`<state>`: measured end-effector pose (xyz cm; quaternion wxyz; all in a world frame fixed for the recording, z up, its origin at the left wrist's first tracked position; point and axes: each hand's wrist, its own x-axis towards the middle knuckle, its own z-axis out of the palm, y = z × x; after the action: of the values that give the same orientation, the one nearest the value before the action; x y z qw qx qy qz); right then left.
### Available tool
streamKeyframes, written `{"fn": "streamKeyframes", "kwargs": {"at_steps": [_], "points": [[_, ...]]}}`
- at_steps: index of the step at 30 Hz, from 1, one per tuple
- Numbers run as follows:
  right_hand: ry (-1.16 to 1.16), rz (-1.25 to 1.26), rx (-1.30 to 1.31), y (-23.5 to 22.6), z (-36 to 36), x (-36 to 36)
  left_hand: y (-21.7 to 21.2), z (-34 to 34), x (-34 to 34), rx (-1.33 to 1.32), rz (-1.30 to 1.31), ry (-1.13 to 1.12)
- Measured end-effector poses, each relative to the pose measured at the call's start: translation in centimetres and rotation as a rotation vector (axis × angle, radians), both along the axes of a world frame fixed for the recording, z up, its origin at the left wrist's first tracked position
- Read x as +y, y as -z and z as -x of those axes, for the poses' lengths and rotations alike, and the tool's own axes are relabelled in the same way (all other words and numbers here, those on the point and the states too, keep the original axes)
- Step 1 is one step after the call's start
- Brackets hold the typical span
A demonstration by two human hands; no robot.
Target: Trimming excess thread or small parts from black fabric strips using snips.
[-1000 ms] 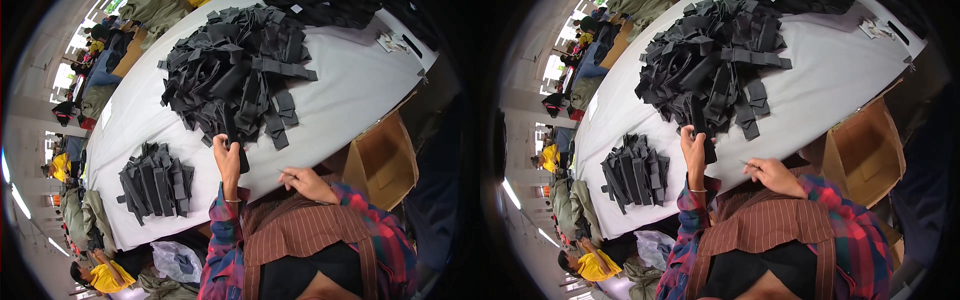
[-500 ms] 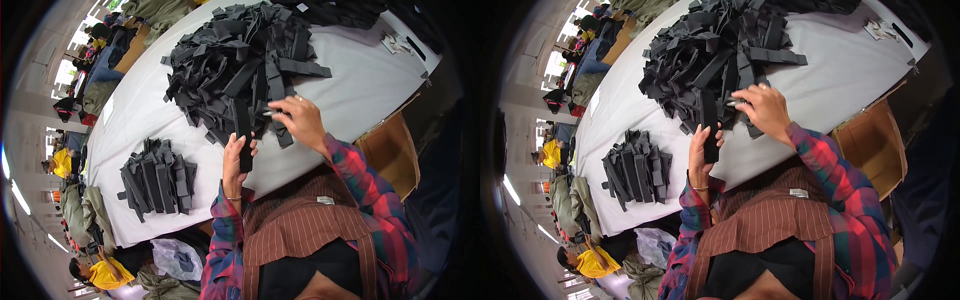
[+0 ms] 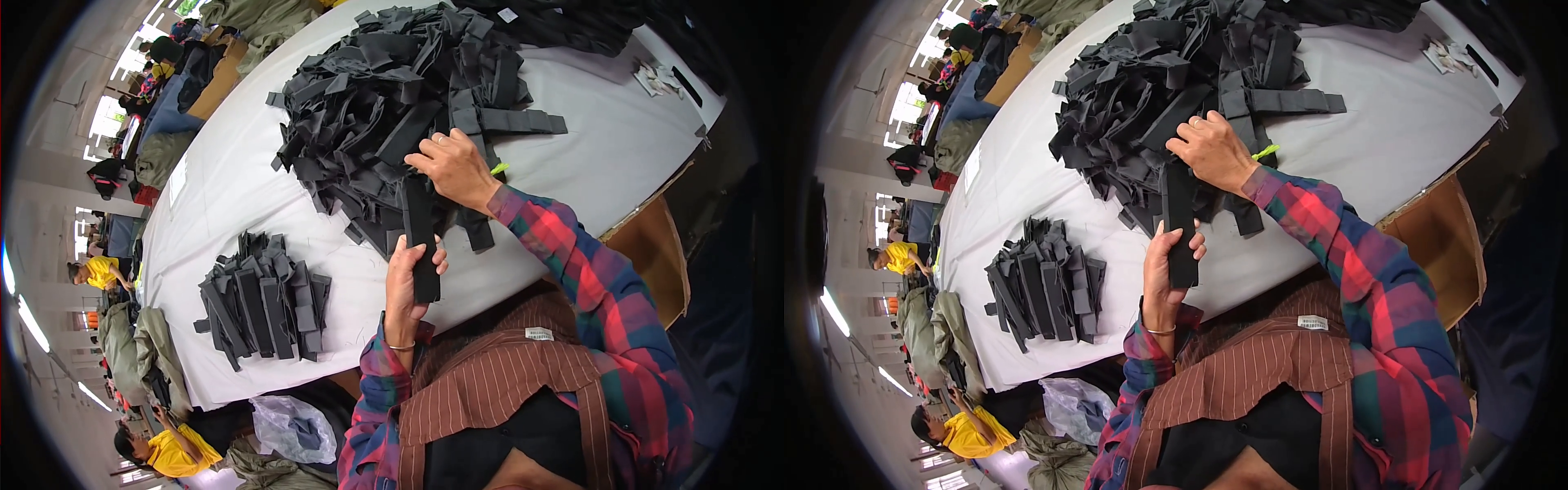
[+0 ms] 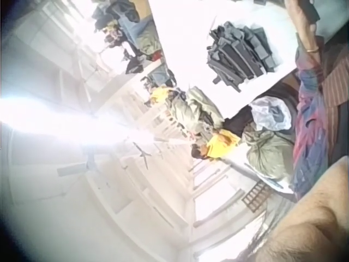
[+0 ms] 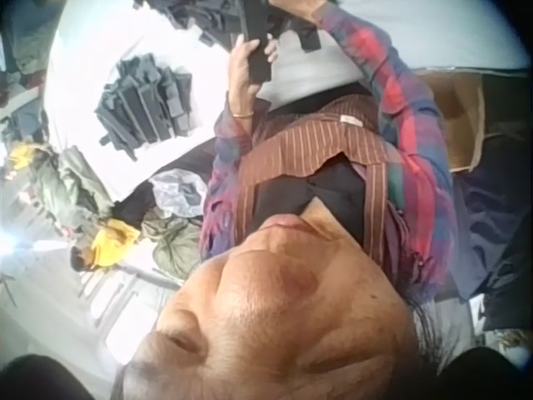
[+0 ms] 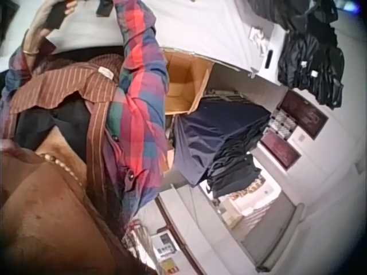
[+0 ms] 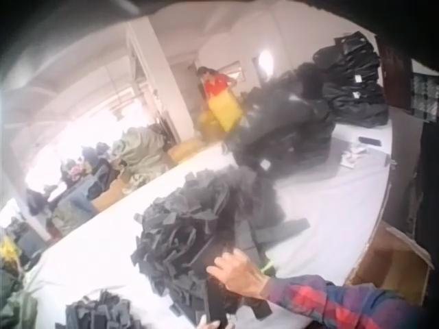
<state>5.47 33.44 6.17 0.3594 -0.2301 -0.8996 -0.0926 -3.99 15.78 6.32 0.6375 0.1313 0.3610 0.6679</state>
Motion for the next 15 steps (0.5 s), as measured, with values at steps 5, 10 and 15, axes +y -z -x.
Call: {"fn": "streamKeyframes", "kwargs": {"at_steps": [5, 10, 15], "points": [[0.007, 0.088, 0.072, 1.1, -0.3, -0.4, 0.6, -0.3, -0.2, -0.001, 0.005, 0.039], [0.027, 0.451, 0.244, 0.5, -3.5, -4.4, -0.2, -0.2, -2.7, 0.008, -0.022, 0.047], [-0.064, 0.952, 0.310, -0.4, -5.6, -9.5, -0.2, -0.8, -4.2, 0.018, -0.053, 0.013]]}}
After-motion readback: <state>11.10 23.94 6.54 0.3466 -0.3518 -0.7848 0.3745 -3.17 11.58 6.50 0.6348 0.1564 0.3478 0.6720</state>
